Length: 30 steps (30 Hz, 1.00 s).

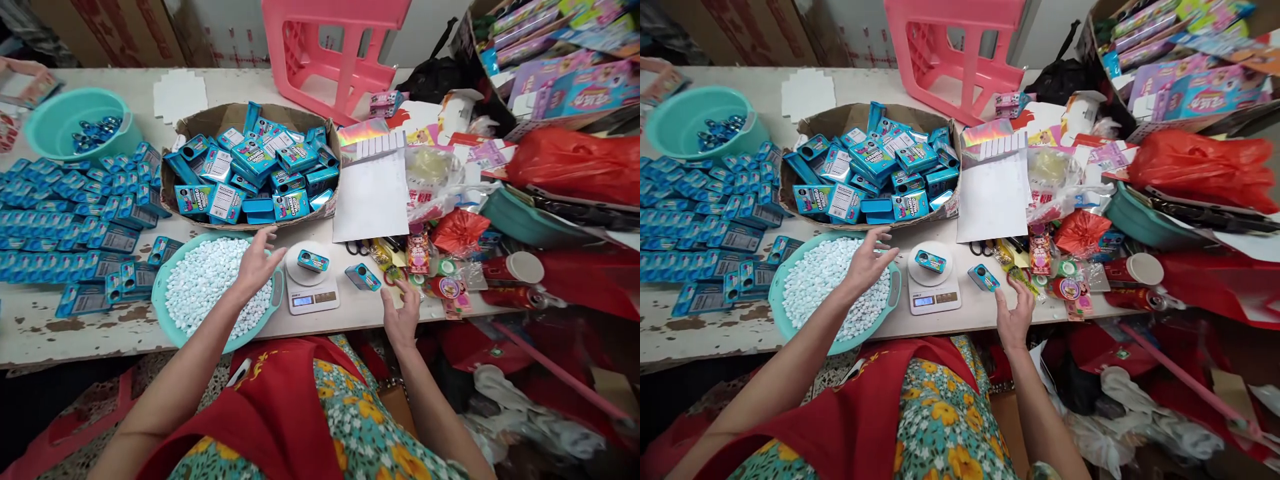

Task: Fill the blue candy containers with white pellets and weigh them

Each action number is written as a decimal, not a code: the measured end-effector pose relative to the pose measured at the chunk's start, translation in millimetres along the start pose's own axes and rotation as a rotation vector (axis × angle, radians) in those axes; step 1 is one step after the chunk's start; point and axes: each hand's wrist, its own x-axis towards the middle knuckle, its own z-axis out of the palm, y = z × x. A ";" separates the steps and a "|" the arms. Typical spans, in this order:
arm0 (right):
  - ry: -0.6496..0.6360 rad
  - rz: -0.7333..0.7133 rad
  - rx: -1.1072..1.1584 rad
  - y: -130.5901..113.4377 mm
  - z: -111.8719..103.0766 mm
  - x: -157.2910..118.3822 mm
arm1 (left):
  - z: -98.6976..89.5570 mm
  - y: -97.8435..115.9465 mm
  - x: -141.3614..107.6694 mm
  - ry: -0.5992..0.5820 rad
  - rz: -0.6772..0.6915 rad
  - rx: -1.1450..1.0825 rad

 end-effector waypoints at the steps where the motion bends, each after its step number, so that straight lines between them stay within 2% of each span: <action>1: -0.003 0.013 0.000 2.4 -1.9 -3.0 | 6.9 0.9 2.9 -0.054 0.050 0.055; 5: 0.019 0.016 -0.015 6.7 -6.9 -12.2 | 35.6 3.3 11.1 -0.279 0.270 0.278; 8: 0.070 -0.070 -0.037 -3.6 -2.1 -16.2 | 52.4 2.4 15.3 -0.368 0.310 0.425; 11: 0.046 -0.199 0.016 -28.1 17.8 -16.5 | 61.7 -1.2 19.6 -0.420 0.289 0.479; 14: -0.108 -0.219 0.149 -60.8 47.2 -7.7 | 60.0 -5.0 17.9 -0.444 0.246 0.365; 17: -0.348 -0.225 0.280 -96.3 65.6 8.2 | 41.6 -6.5 0.6 -0.368 0.200 0.031; 20: -0.553 -0.344 0.337 -136.4 62.4 19.4 | 8.9 -2.6 -27.6 -0.271 -0.008 -0.543; 22: -0.597 -0.420 0.353 -164.1 55.2 20.4 | -12.7 2.7 -43.5 -0.132 -0.150 -0.957; 24: -0.597 -0.483 0.353 -188.6 52.4 17.3 | -28.6 6.7 -50.9 0.050 -0.231 -1.274; 26: -0.594 -0.534 0.332 -207.4 57.8 12.2 | -37.7 5.9 -49.9 0.200 -0.308 -1.466; 30: -0.645 -0.600 0.267 -228.6 78.6 2.7 | -45.8 -7.3 -42.6 0.354 -0.513 -1.639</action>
